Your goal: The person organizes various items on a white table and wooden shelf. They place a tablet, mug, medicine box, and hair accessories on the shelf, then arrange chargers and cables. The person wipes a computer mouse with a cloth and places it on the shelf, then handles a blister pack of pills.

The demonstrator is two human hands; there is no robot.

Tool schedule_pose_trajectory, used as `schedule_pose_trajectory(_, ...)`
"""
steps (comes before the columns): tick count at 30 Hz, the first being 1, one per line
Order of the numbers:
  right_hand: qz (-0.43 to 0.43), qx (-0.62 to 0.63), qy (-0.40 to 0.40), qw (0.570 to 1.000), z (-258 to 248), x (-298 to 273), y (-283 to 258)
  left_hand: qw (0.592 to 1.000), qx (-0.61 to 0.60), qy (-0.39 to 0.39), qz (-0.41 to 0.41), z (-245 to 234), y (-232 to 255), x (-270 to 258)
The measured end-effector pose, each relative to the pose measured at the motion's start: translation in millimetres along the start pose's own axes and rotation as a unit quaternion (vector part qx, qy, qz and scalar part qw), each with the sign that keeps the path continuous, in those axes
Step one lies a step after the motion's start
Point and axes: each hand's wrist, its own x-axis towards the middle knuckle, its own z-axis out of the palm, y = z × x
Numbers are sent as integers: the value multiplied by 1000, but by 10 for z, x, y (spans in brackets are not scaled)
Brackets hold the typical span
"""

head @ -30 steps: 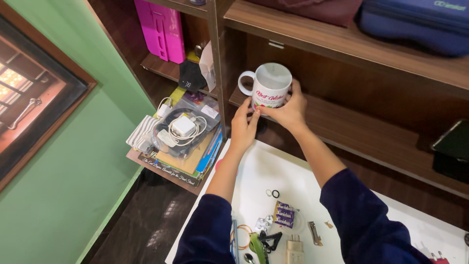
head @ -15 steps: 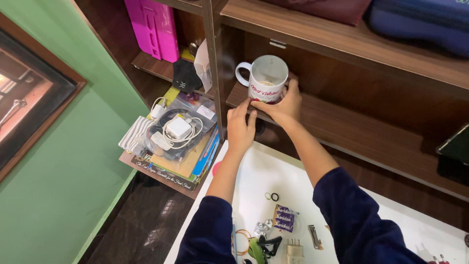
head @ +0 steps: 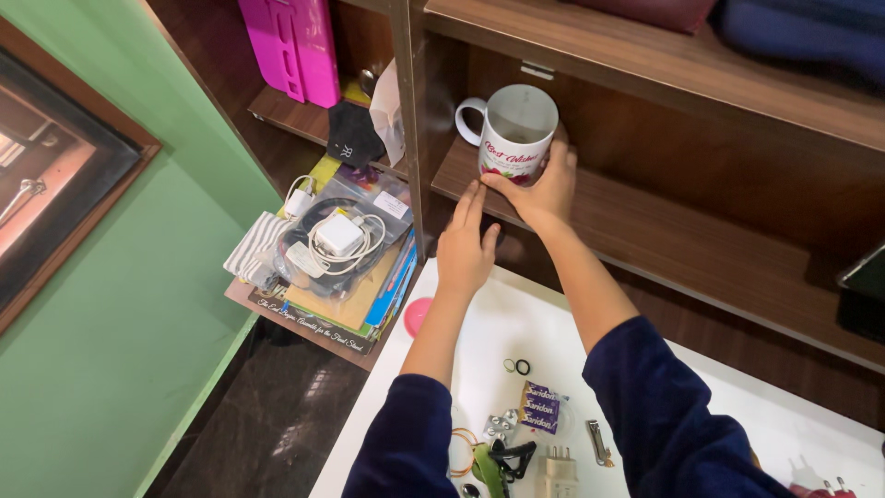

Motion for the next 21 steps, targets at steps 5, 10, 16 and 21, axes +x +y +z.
schedule_pose_trajectory(5, -6, 12, 6, 1000, -43, 9, 21, 999, 14, -22, -41, 2, 33, -18)
schedule_pose_trajectory(10, -19, 31, 3, 999, -41, 5, 53, 997, 31, -33, -59, -28, 86, -20)
schedule_pose_trajectory(16, -60, 101, 41, 992, -49, -45, 51, 992, 46, -86, -75, -112, 106, -7)
schedule_pose_trajectory(21, -146, 189, 101, 966, -204, -344, 54, 998, 29, -23, 45, -344, 37, -363)
